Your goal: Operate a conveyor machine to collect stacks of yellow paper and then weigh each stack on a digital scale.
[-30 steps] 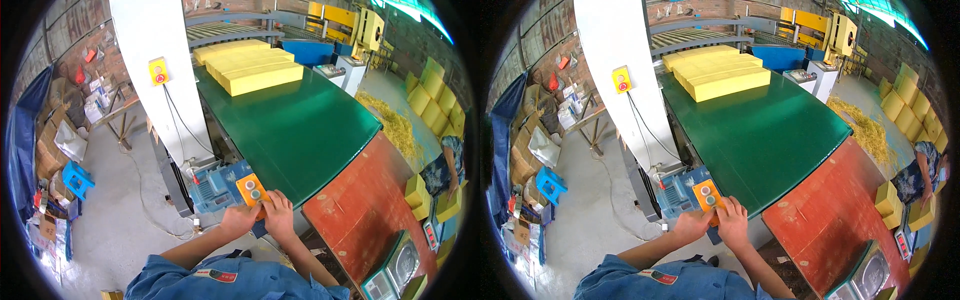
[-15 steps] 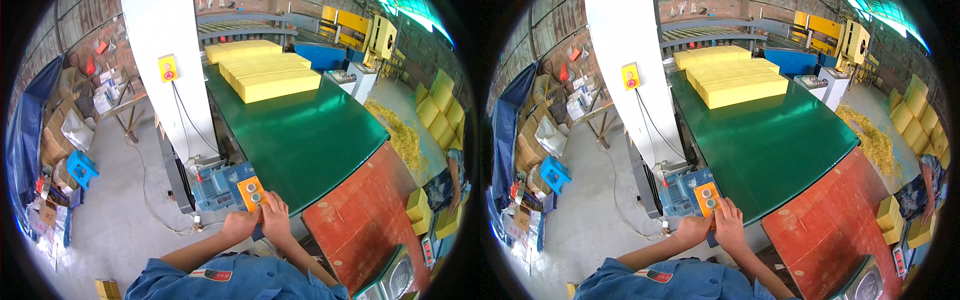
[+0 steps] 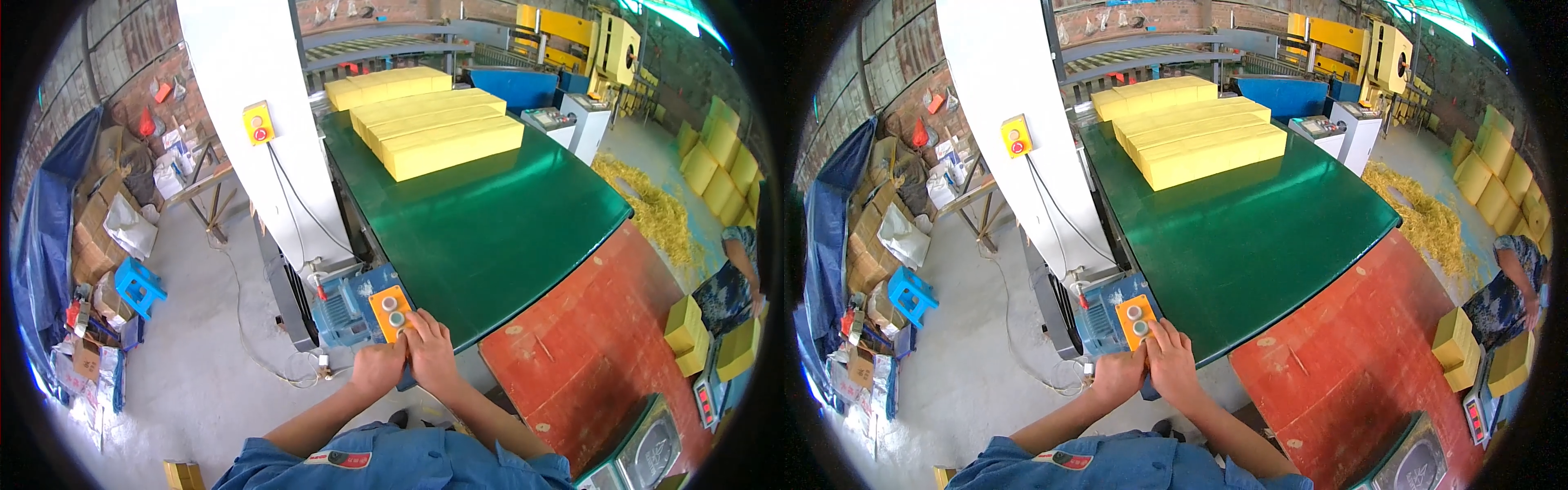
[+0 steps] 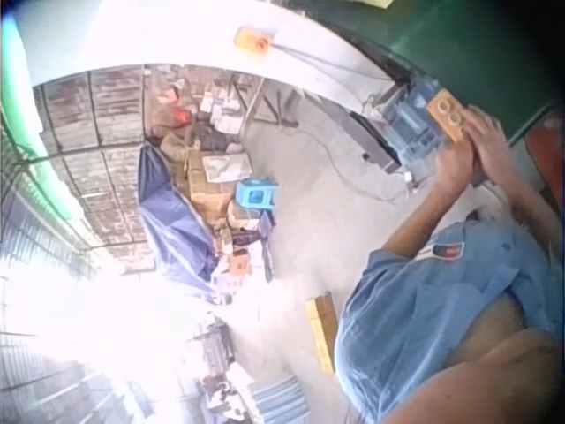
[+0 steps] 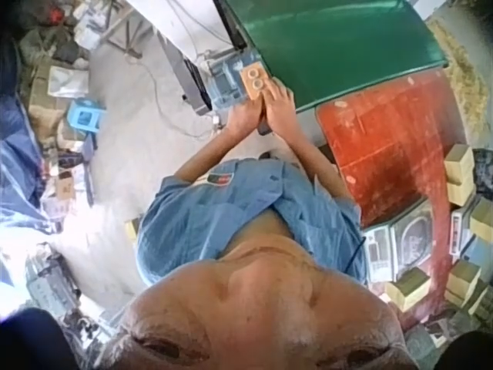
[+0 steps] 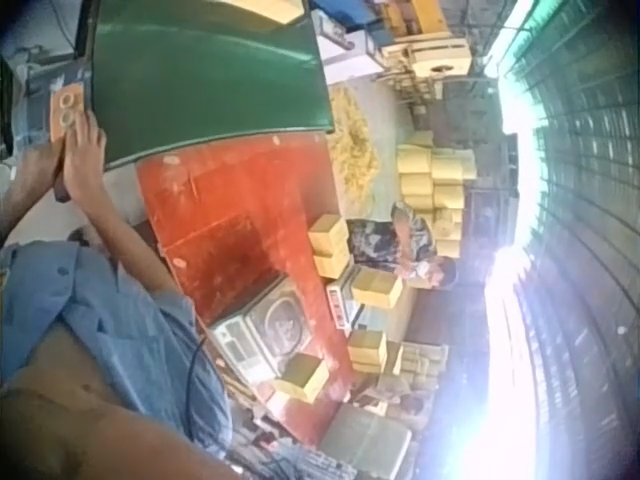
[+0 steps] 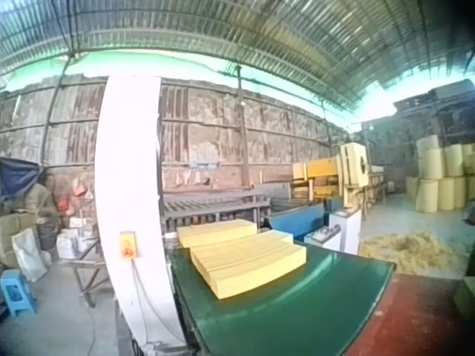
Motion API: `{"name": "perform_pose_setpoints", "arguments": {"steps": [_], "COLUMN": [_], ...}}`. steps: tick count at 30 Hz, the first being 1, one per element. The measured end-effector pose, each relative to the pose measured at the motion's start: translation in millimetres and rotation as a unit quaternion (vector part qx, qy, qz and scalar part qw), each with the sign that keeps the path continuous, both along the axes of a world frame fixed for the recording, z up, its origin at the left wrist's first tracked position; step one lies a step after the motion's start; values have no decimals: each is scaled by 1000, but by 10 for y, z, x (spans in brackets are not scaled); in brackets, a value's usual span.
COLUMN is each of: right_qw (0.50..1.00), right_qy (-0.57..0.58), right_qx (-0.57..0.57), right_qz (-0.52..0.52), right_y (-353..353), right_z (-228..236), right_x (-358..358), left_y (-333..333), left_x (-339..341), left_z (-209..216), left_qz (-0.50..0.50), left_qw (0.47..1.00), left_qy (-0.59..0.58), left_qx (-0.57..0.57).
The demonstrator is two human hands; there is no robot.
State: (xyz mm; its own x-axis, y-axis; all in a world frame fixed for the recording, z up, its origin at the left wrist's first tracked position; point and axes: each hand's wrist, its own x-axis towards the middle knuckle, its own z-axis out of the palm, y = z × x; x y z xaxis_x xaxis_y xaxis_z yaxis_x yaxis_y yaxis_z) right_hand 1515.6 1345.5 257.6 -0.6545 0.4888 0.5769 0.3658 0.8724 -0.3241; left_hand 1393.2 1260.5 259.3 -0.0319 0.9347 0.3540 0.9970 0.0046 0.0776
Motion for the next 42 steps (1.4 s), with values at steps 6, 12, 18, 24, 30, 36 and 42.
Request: {"name": "perform_pose_setpoints", "arguments": {"steps": [6, 12, 18, 24, 30, 36, 42], "right_qw": [1000, 1000, 1000, 1000, 1000, 1000, 999], "right_qy": [-11, -21, -17, -7, -7, -12, -11], "right_qx": [2, -4, -2, -5, -15, -17, -31], "right_qz": [5, 0, -8, -12, -6, -10, -14], "right_y": [-18, -30, -55, -26, -61, -62, -62], "right_z": [14, -32, -12, -56, -36, -29, -48], "right_x": [-5, 5, -1, -28, -8, 7, -1], "left_y": [-4, -1, -19, 3, -3, 16, 40], "left_x": [10, 13, 4, -12, -13, -23, -37], "left_z": [46, -1, 25, -9, 10, 23, 35], "left_qz": [2, -1, 1, -12, -17, -27, -36], "left_qw": [1000, 1000, 1000, 1000, 999, 999, 999], "left_qy": [-16, -26, -21, -25, -27, -23, -21], "left_qx": [7, 7, -7, 1, -3, -3, -3]}}
